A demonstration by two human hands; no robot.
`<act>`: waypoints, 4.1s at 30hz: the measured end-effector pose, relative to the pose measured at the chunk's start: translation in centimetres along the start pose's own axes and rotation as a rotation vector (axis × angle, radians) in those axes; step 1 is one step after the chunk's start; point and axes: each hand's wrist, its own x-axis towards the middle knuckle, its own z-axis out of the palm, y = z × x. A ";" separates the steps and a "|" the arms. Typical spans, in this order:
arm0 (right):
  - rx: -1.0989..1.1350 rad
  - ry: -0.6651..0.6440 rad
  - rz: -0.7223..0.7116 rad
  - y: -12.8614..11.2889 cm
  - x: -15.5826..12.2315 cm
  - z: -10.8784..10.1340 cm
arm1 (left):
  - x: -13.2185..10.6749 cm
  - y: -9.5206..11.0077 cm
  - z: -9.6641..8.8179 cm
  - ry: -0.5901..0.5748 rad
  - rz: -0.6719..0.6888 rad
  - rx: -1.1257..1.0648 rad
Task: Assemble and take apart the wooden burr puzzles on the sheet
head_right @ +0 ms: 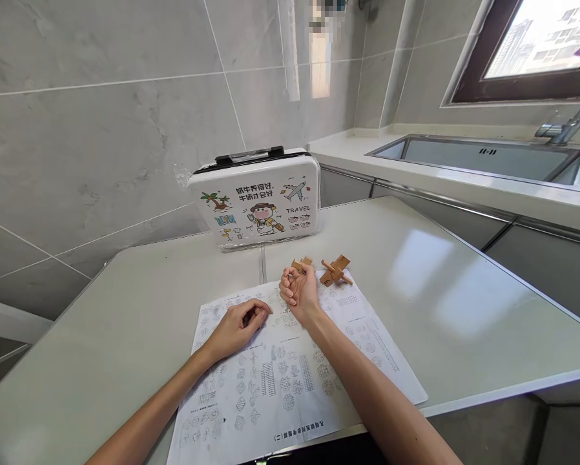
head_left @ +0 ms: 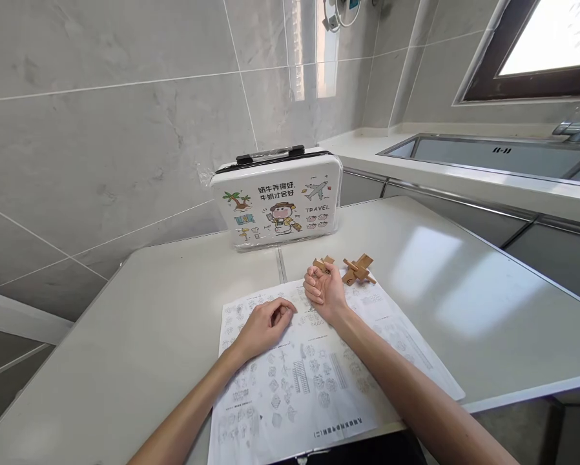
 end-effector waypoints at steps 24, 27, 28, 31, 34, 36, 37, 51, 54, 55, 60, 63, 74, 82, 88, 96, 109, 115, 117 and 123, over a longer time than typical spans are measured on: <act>-0.503 -0.380 0.174 1.7 -1.0 0.8 | 0.4 -1.4 -0.4 0.120 -0.083 -0.449; -0.600 -0.437 0.242 2.3 -1.4 1.0 | 0.6 -2.1 -0.4 0.155 -0.095 -0.632; -0.630 -0.442 0.253 2.5 -1.5 1.1 | 0.6 -2.4 -0.3 0.141 -0.093 -0.705; -0.709 -0.439 0.264 2.8 -1.6 1.1 | 0.7 -3.0 -0.1 0.048 -0.063 -0.904; -0.751 -0.440 0.272 2.7 -1.7 1.2 | 0.6 -3.2 0.1 -0.019 -0.025 -0.986; -0.775 -0.440 0.280 2.6 -1.8 1.3 | 0.6 -3.1 0.3 -0.034 -0.005 -0.997; -0.792 -0.439 0.286 2.5 -1.9 1.4 | 0.6 -3.1 0.4 -0.036 0.003 -1.000; -1.045 -0.391 0.325 1.5 -3.3 3.4 | 0.3 -1.8 -0.3 -0.018 -0.039 -0.998; -1.104 -0.375 0.364 0.7 -3.8 3.8 | 0.3 -1.3 -0.5 -0.032 -0.031 -1.001; -1.128 -0.385 0.365 0.4 -4.0 3.8 | 0.4 -1.2 -0.6 -0.043 -0.025 -1.002; -1.292 -0.446 0.343 -1.0 -4.0 4.0 | 0.9 -1.6 -0.8 -0.069 -0.065 -0.960; -1.448 -0.522 0.222 -1.2 -3.8 4.1 | 1.0 -2.0 -0.9 -0.063 -0.111 -0.920; -1.452 -0.522 0.112 0.0 -2.9 3.9 | 1.1 -2.5 -1.2 -0.030 -0.165 -0.945; -1.006 -0.483 0.305 -0.4 -2.3 3.4 | 1.1 -2.8 -1.2 0.020 -0.127 -0.958; -0.815 -0.527 0.362 -0.4 -1.9 2.6 | 0.8 -3.4 -1.0 0.048 -0.125 -0.972; -0.876 -0.580 0.362 0.0 -2.1 1.9 | 0.7 -3.0 -1.0 0.029 -0.105 -0.962; -1.280 -0.300 -0.018 1.8 -2.7 1.8 | 0.2 -1.5 -0.2 0.318 -0.031 -0.543; -1.253 -0.252 -0.021 2.4 -2.8 1.3 | -0.1 -0.9 0.0 0.365 -0.069 -0.550; -1.271 -0.246 -0.053 2.4 -2.8 1.3 | -0.1 -1.0 0.0 0.371 -0.080 -0.550; -1.209 -0.223 -0.055 2.8 -2.7 1.0 | -0.1 -1.3 0.0 0.338 -0.094 -0.514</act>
